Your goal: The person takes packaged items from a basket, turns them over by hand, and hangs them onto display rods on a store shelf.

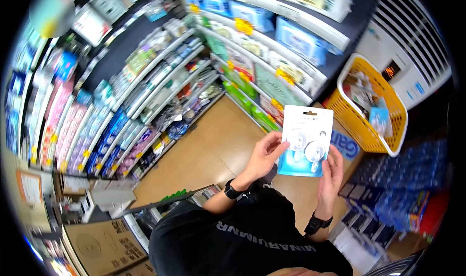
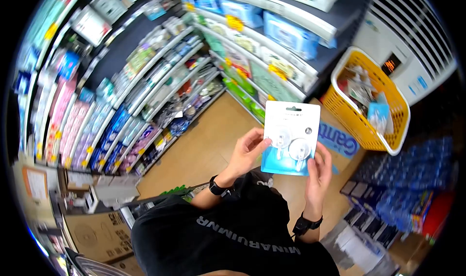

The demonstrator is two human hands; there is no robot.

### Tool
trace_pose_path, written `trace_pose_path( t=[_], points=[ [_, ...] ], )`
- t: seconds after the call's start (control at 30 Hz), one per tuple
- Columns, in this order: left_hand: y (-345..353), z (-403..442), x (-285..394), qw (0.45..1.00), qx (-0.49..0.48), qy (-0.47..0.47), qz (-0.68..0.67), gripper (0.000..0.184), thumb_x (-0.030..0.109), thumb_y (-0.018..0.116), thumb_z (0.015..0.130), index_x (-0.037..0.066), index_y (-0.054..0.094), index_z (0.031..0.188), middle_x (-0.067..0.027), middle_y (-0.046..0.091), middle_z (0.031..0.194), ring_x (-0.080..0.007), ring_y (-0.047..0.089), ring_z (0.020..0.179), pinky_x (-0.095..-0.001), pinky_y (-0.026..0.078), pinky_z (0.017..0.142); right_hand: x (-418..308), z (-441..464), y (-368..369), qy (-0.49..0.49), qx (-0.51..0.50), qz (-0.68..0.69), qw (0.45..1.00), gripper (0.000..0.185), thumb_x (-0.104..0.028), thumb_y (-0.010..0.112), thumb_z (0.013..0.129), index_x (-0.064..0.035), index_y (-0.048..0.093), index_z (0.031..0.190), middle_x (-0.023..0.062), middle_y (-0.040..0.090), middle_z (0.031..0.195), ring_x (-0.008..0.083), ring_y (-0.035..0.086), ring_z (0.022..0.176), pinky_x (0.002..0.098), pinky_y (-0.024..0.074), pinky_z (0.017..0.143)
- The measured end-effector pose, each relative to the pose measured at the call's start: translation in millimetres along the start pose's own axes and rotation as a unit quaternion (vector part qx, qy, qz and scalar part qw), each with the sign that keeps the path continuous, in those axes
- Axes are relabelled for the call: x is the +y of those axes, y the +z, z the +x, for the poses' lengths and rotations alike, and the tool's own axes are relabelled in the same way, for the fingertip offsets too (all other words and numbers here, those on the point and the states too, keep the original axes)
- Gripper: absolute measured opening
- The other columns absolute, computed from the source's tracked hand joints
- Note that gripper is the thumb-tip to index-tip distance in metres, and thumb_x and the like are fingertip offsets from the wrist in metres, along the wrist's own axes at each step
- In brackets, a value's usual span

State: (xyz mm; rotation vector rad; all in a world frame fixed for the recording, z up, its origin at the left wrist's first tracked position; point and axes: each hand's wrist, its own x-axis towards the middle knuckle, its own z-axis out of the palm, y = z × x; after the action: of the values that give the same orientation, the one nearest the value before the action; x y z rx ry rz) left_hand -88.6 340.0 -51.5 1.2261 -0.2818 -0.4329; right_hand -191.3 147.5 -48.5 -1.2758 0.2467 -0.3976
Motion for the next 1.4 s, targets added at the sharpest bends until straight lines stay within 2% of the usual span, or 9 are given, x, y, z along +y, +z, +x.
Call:
trace_pose_path(
  t=[0.27,0.43,0.6,0.9,0.97,1.1,1.2,1.3,1.4],
  points=[
    [-66.8,-47.9,19.4,0.987,0.146,0.062,0.028,0.02,0.012,0.063,0.1,-0.001,0.061,0.116,-0.004,0.067,0.111,-0.0084,0.061,0.102,-0.0266,0.048,0.092,12.7,19.9,78.4,-0.008,-0.195,-0.024,0.981,0.055,0.003,0.059,0.096,0.0036,0.038,0.146,0.015,0.052,0.139,0.0206,0.053,0.123,0.0336,0.0418,0.104],
    [-104.9,-57.0,30.3,0.973,0.214,0.087,0.013,0.02,0.01,0.064,0.1,-0.001,0.061,0.116,-0.0047,0.068,0.111,-0.0086,0.061,0.102,-0.0258,0.049,0.091,31.6,48.3,127.2,0.02,-0.26,-0.037,0.965,0.064,0.006,0.067,0.088,0.0044,0.038,0.146,0.0123,0.051,0.138,0.0178,0.053,0.122,0.0312,0.0416,0.104],
    [-157.2,-48.7,49.0,0.957,0.267,0.116,0.013,0.02,0.01,0.064,0.099,0.0,0.061,0.116,-0.0051,0.068,0.11,-0.0085,0.061,0.101,-0.0249,0.049,0.089,44.9,80.3,194.4,0.029,-0.314,-0.045,0.948,0.066,0.006,0.069,0.087,0.0039,0.039,0.146,0.0125,0.053,0.135,0.0178,0.054,0.12,0.0313,0.0412,0.105],
    [-259.5,1.5,97.2,0.944,0.291,0.152,0.031,0.02,0.01,0.065,0.099,-0.001,0.061,0.115,-0.0063,0.07,0.108,-0.0082,0.063,0.098,-0.025,0.051,0.088,71.1,144.6,311.5,-0.028,-0.324,-0.117,0.938,0.069,0.001,0.074,0.085,0.0032,0.039,0.145,0.0157,0.056,0.133,0.0202,0.055,0.121,0.0345,0.0422,0.106],
    [-280.6,11.3,107.4,0.937,0.3,0.165,0.072,0.022,0.013,0.066,0.099,-0.001,0.06,0.115,-0.0056,0.07,0.101,-0.0062,0.063,0.09,-0.0222,0.051,0.08,82.5,157.6,334.6,-0.052,-0.33,-0.124,0.934,0.069,0.001,0.074,0.085,0.0037,0.039,0.144,0.0166,0.057,0.133,0.0207,0.057,0.119,0.0346,0.0435,0.104],
    [-323.4,25.8,117.3,0.927,0.323,0.159,0.108,0.022,0.013,0.068,0.098,-0.002,0.063,0.113,-0.0056,0.071,0.095,-0.0053,0.063,0.084,-0.022,0.051,0.073,97.9,175.1,377.3,-0.083,-0.323,-0.156,0.93,0.065,0.0,0.074,0.085,0.0037,0.042,0.141,0.0167,0.06,0.129,0.022,0.06,0.117,0.0351,0.0454,0.102],
    [-348.3,35.3,134.2,0.913,0.351,0.13,0.162,0.022,0.015,0.068,0.097,-0.004,0.068,0.109,-0.0072,0.071,0.09,-0.0062,0.063,0.079,-0.0237,0.051,0.069,107.7,187.1,401.2,-0.086,-0.319,-0.174,0.928,0.064,0.0,0.074,0.086,0.0033,0.042,0.141,0.0174,0.06,0.129,0.0224,0.06,0.117,0.0353,0.0458,0.102],
    [-367.8,48.1,146.3,0.885,0.385,0.159,0.208,0.025,0.017,0.068,0.096,-0.006,0.07,0.105,-0.0108,0.069,0.089,-0.0126,0.064,0.076,-0.0268,0.051,0.067,117.2,200.9,421.0,-0.072,-0.32,-0.164,0.93,0.063,0.0,0.073,0.087,0.0028,0.042,0.141,0.018,0.059,0.131,0.0236,0.06,0.12,0.0365,0.046,0.102],
    [-390.2,63.1,157.3,0.869,0.385,0.179,0.255,0.024,0.016,0.068,0.096,-0.006,0.07,0.105,-0.0105,0.068,0.09,-0.0145,0.064,0.075,-0.0272,0.051,0.066,124.0,215.0,443.2,-0.074,-0.311,-0.162,0.934,0.063,-0.001,0.073,0.087,0.003,0.042,0.141,0.0194,0.055,0.136,0.0264,0.059,0.122,0.0389,0.0463,0.104]
  ],
)
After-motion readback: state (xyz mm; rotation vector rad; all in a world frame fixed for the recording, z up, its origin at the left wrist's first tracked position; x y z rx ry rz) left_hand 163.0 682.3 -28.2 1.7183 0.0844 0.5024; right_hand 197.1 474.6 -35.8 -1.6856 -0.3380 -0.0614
